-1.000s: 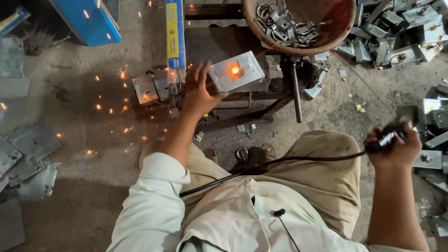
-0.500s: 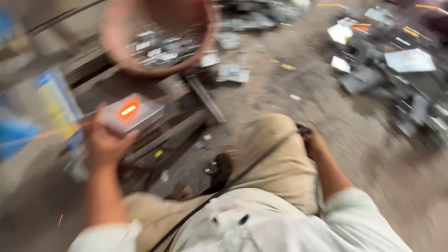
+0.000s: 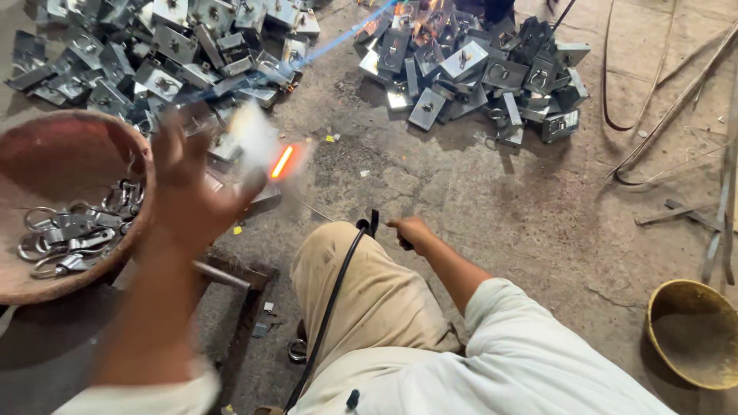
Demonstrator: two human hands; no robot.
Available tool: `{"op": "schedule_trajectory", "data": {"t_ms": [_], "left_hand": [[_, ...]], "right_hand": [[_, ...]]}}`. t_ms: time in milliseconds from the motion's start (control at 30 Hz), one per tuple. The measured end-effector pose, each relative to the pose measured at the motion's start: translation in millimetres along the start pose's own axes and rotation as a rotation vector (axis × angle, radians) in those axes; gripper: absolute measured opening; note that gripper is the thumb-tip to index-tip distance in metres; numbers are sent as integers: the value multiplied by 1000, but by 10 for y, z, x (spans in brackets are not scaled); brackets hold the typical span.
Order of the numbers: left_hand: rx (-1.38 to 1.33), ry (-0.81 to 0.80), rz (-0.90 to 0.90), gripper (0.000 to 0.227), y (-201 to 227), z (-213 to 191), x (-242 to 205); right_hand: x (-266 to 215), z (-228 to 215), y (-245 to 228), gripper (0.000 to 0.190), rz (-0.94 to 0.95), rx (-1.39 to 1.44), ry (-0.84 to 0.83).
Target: The person sits on the floor in a workshop and repeatedly welds small metal plates to metal rings using a handheld welding torch. They pick up a plate, place a ring on it, weld the connection, and then toss the finished assembly onto a pile on the floor.
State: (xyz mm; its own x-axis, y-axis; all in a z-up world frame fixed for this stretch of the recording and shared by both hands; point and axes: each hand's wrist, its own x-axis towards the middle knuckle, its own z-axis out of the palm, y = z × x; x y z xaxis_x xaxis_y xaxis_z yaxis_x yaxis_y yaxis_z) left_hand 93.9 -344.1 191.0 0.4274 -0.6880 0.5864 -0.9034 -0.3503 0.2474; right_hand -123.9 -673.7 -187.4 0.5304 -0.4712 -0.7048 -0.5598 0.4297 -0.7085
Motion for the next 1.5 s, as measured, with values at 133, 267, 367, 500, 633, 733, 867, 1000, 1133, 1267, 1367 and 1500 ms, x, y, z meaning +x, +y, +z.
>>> {"op": "schedule_trajectory", "data": {"t_ms": [133, 267, 367, 500, 633, 733, 867, 1000, 1133, 1267, 1367, 1500], "left_hand": [[-287, 513, -124, 76, 600, 884, 345], [-270, 111, -333, 68, 742, 1051, -369], [-307, 20, -438, 56, 541, 816, -1110], [-166, -60, -710, 39, 299, 146, -2223], [-40, -85, -944, 49, 162, -420, -3289], [-137, -63, -1158, 57, 78, -605, -4130], [-422, 96, -1463, 67, 336, -787, -5359], [-568, 181, -1599, 76, 302, -751, -5984], [-651, 473, -1649, 66, 335, -375, -6280], [-518, 496, -1731, 58, 83, 78, -6634], [-258, 268, -1703, 58, -96, 343, -6829], [-346, 194, -1814, 70, -454, 574, -7036]], "right_hand": [[-161, -246, 5, 37, -23, -5, 24], [-268, -462, -106, 40, -86, 1, 90], [-282, -543, -252, 34, -232, 104, 116], [-432, -368, -623, 33, -462, 162, 120], [-805, 142, -1024, 33, -549, 117, 101], [-1043, 682, -1183, 37, -758, 118, -53], [-1395, 1533, -1222, 38, -874, -46, -275], [-1904, 2406, -1198, 29, -908, -102, -697], [-2541, 3114, -1001, 23, -1130, -519, -702], [-2845, 3726, -725, 28, -1664, -724, -750], [-2842, 4063, -466, 47, -1896, -854, -773], [-2687, 4356, -128, 65, -2050, -992, -791]]}}
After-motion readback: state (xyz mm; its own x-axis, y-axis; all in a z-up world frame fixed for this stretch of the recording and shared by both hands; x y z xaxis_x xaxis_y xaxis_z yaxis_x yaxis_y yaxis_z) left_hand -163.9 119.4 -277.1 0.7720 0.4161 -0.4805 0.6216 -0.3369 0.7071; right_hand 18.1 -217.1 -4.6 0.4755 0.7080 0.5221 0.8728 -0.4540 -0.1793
